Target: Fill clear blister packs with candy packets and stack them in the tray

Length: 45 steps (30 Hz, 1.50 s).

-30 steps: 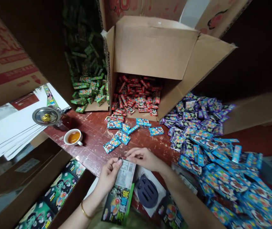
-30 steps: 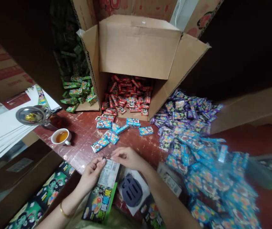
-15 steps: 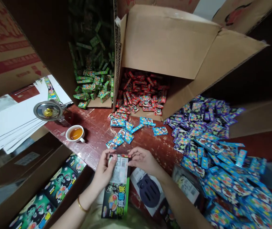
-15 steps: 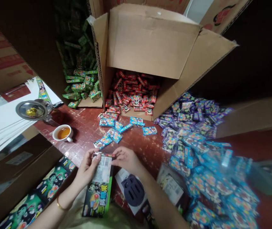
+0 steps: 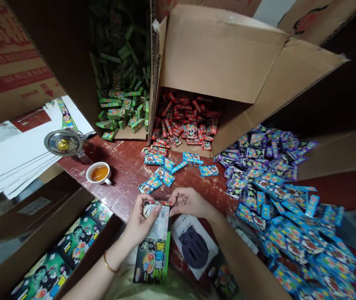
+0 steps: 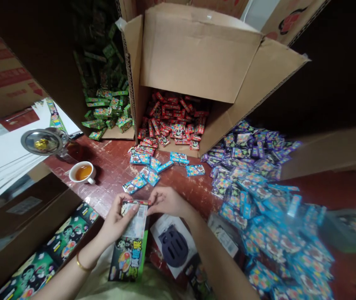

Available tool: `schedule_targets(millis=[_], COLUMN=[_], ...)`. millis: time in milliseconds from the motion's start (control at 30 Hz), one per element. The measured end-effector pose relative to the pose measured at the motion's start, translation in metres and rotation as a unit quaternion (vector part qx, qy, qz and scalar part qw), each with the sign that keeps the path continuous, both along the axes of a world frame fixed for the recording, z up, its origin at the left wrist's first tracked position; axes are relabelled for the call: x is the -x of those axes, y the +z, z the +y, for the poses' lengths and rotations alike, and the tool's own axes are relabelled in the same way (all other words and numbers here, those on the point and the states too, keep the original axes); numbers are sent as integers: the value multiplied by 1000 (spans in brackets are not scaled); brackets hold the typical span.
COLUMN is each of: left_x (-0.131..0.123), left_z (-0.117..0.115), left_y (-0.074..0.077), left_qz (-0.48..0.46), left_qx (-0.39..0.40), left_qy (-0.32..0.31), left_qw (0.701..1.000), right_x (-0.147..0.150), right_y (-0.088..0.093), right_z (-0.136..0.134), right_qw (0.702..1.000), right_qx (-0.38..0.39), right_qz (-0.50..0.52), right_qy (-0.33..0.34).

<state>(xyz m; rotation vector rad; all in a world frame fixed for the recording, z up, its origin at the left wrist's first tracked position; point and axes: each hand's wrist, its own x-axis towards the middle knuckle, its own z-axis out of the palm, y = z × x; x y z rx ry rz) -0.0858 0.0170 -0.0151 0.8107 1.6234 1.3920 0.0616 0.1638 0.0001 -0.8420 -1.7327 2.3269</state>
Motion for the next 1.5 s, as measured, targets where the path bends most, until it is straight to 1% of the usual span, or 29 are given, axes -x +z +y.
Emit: schedule_targets(millis=[133, 200, 267, 300, 400, 433, 467, 500, 533, 567, 633, 667, 700, 767, 833, 900, 967, 1000, 1033, 1067, 1100, 1133, 1167, 1200, 1233, 1267, 1367, 1433, 1500], left_x=[0, 0, 2, 3, 6, 7, 8, 9, 9, 10, 10, 9, 8, 6, 4, 4, 5, 6, 6, 7, 7, 7, 5, 3, -1, -7, -26, -36, -41], left_z=[1, 2, 3, 3, 4, 4, 4, 5, 5, 6, 7, 8, 8, 8, 8, 6, 5, 5, 6, 7, 8, 11, 14, 18, 21, 25, 29, 26, 21], left_y=[4, 4, 2, 0, -9, -13, -17, -20, -23, -25, -26, -25, -24, -22, -20, -19, -18, -17, -16, -15, -14, -13, -12, -11, -10, -9, -5, -3, -4], left_qz=[-29, -39, -44, -46, -28, -20, -14, -12, -14, -20, -37, -43, -50, -63, -74, -80, -80, -79, -79, -78, -74, -68, -59, -48, -40, -36, -31, -22, -12], left_qx=[8, 11, 24, 29, 31, 32, 35, 37, 37, 32, 13, 2, -7, -22, -27, -24, -22, -22, -23, -25, -26, -27, -29, -30, -34, -39, -52, -52, -47], left_qy=[-6, -23, -40, -48, -32, -16, 1, 19, 34, 48, 71, 87, 105, 138, 159, 165, 168, 166, 160, 150, 136, 118, 99, 76, 49, 21, -38, -47, -36], left_qw=[1000, 999, 998, 997, 999, 999, 999, 999, 999, 998, 997, 995, 993, 988, 984, 983, 982, 983, 984, 985, 988, 990, 993, 996, 997, 998, 997, 997, 998], right_x=[3, 4, 4, 6, 23, 35, 51, 72, 97, 124, 180, 207, 230, 263, 273, 260, 226, 202, 177, 150, 123, 98, 76, 57, 41, 29, 7, 0, -6], right_y=[0, 0, 1, 2, 6, 9, 11, 15, 18, 21, 26, 28, 29, 30, 28, 25, 22, 21, 21, 23, 24, 26, 28, 29, 28, 27, 18, 12, 9], right_z=[-3, -3, -1, 2, 18, 27, 37, 48, 59, 71, 92, 102, 110, 122, 124, 116, 102, 93, 85, 77, 69, 62, 55, 49, 43, 39, 30, 24, 19], right_qw=[1000, 998, 996, 992, 965, 954, 942, 928, 906, 876, 810, 788, 776, 773, 782, 792, 802, 821, 849, 889, 923, 945, 955, 958, 956, 952, 949, 958, 972], right_qx=[-25, -47, -69, -83, -156, -201, -260, -328, -404, -477, -584, -608, -617, -614, -605, -596, -585, -560, -518, -439, -351, -260, -186, -141, -122, -120, -141, -140, -143], right_qz=[-14, -28, -35, -36, -12, -1, 5, 8, -2, -15, -52, -91, -127, -152, -148, -132, -117, -100, -77, -34, 9, 48, 78, 91, 93, 89, 66, 53, 43], right_qy=[-7, 7, 54, 91, 211, 224, 211, 179, 126, 69, 27, 35, 40, 39, 24, 3, -22, -46, -77, -122, -156, -190, -216, -233, -251, -267, -275, -245, -183])
